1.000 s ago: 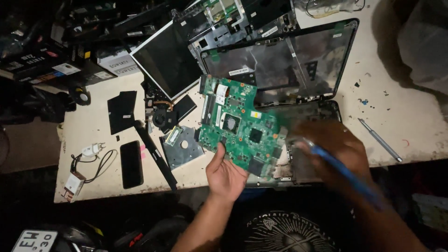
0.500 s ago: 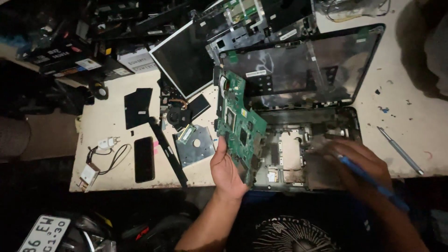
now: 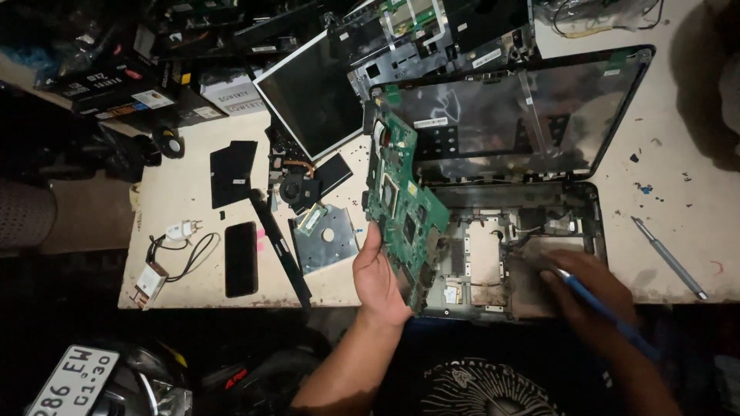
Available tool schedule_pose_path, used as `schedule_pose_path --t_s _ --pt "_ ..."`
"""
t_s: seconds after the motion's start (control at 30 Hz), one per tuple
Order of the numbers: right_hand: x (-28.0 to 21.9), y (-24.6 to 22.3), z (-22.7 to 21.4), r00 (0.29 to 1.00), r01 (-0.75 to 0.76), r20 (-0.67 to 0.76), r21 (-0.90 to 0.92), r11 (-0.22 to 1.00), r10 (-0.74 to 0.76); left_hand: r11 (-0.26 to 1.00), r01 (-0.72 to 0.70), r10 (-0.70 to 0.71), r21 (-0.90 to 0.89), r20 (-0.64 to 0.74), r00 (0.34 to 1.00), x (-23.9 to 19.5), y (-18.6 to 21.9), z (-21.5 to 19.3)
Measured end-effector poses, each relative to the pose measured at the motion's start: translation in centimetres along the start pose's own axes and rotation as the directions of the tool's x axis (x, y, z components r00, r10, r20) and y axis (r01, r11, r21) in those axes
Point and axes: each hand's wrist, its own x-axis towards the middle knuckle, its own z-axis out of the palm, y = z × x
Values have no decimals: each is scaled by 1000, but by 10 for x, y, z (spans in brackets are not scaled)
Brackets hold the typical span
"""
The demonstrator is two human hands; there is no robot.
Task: The person holds a green circuit board and uses a blue brush to clean its surface. They repeatedly brush both sides of the board, flipping it over to reach different areas, while working at a cluttered table with other electronic parts.
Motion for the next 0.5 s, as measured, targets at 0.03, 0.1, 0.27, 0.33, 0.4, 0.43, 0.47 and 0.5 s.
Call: schedule_pose_path --t_s 0.03,0.1,0.27,0.33,0.4,0.43,0.47,0.5 --pt "0 -3 -1 1000 -1 -1 -1 1000 1 1000 1 -1 -1 1 1000 1 -1 2" --pt "0 -9 -3 999 -51 11 55 997 50 1000 -6 6 3 12 1000 1 -3 5" --pt "0 -8 -1 999 -30 14 -3 1000 30 998 -29 31 55 -26 999 2 -3 5" --pt "0 -14 -3 998 -49 30 -6 999 49 999 1 -1 33 1 1000 3 -2 4" --pt "0 -12 -3 999 -24 21 3 1000 24 978 -59 88 198 -138 986 4 -2 3" --pt "-1 -12 -2 1000 -24 20 0 1000 24 979 -58 86 196 -138 987 3 -1 -1" --pt "-2 -12 -2 1000 24 -13 6 1000 -24 980 -43 55 197 -55 997 3 0 -5" --pt "-3 -11 -1 996 72 -48 10 997 -71 980 -28 22 199 29 999 3 1 -9"
